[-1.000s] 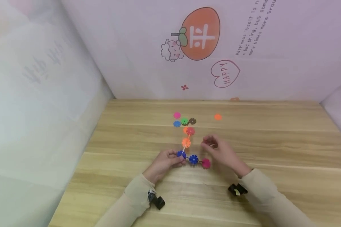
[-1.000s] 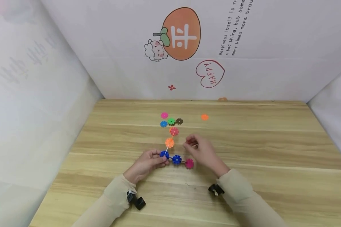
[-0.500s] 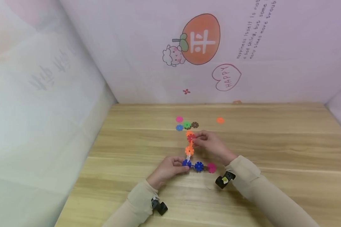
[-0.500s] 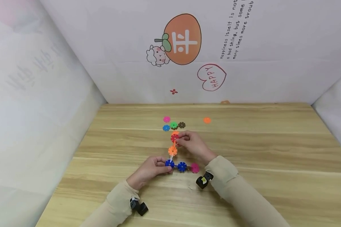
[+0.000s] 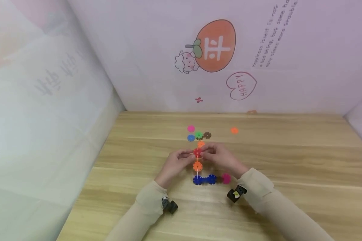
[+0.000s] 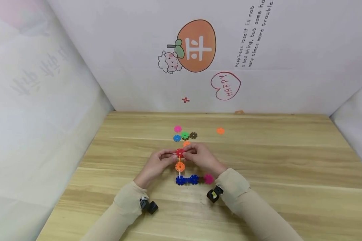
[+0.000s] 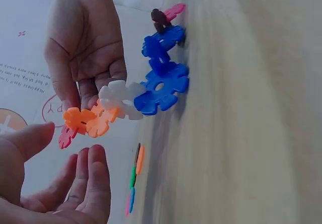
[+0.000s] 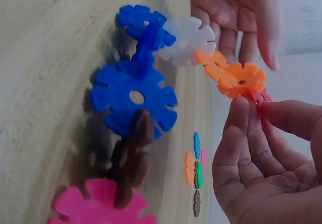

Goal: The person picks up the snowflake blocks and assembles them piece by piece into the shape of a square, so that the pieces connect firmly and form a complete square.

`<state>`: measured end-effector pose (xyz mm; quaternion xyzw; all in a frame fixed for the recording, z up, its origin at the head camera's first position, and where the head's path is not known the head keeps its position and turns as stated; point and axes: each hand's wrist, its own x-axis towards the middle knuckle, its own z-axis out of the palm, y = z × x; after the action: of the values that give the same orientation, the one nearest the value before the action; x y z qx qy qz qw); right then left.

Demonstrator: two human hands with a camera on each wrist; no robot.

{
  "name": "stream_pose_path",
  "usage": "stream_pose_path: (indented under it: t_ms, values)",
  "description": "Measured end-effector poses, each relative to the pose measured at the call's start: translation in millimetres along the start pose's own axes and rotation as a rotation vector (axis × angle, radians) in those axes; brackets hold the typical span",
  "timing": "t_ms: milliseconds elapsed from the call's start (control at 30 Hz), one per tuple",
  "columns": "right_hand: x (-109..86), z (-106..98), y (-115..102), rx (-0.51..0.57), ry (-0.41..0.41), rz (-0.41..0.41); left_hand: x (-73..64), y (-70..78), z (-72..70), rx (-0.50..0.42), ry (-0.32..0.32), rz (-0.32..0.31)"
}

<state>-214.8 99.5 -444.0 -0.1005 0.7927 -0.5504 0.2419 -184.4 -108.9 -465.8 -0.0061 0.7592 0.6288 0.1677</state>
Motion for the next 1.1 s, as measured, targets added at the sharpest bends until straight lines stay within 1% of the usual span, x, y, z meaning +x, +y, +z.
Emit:
stream_pose_path:
  t_ms: [100,133,200,300,400,533,633,767,967,1100]
  values:
    - [0.3,-1.8,-0.7,-0.045,-0.004,-0.009,6.7,2.4,3.6,-0.043,0.036,0.013]
    - [1.3,-2.7,-0.3,-0.06,-0.002,-0.013,8.6,2.0,4.0,-0.052,0.045,0.007]
    - [4.8,-6.0,0.9,-0.114,0.02,-0.032,10.9,0.8,4.2,-0.081,0.054,0.003]
    - [14.8,-12.4,3.6,-0.235,0.086,-0.068,11.7,-0.4,2.8,-0.112,0.059,-0.014]
    - [30.2,-18.6,3.8,-0.401,0.156,-0.116,11.8,-0.7,1.5,-0.116,0.051,-0.015]
    - [53.2,-23.2,0.6,-0.568,0.204,-0.166,13.7,-3.9,2.7,-0.109,0.036,-0.018]
    - [68.3,-23.2,-3.9,-0.632,0.21,-0.161,13.5,-6.2,4.8,-0.129,0.026,-0.024]
    - [83.7,-19.2,-6.4,-0.691,0.189,-0.129,11.9,-8.0,7.2,-0.141,0.021,-0.018]
    - [94.8,-12.4,-6.6,-0.743,0.14,-0.095,11.4,-7.9,7.6,-0.132,0.021,-0.021]
    - [98.6,-11.8,-7.4,-0.762,0.14,-0.115,13.3,-5.9,5.0,-0.136,0.022,-0.021]
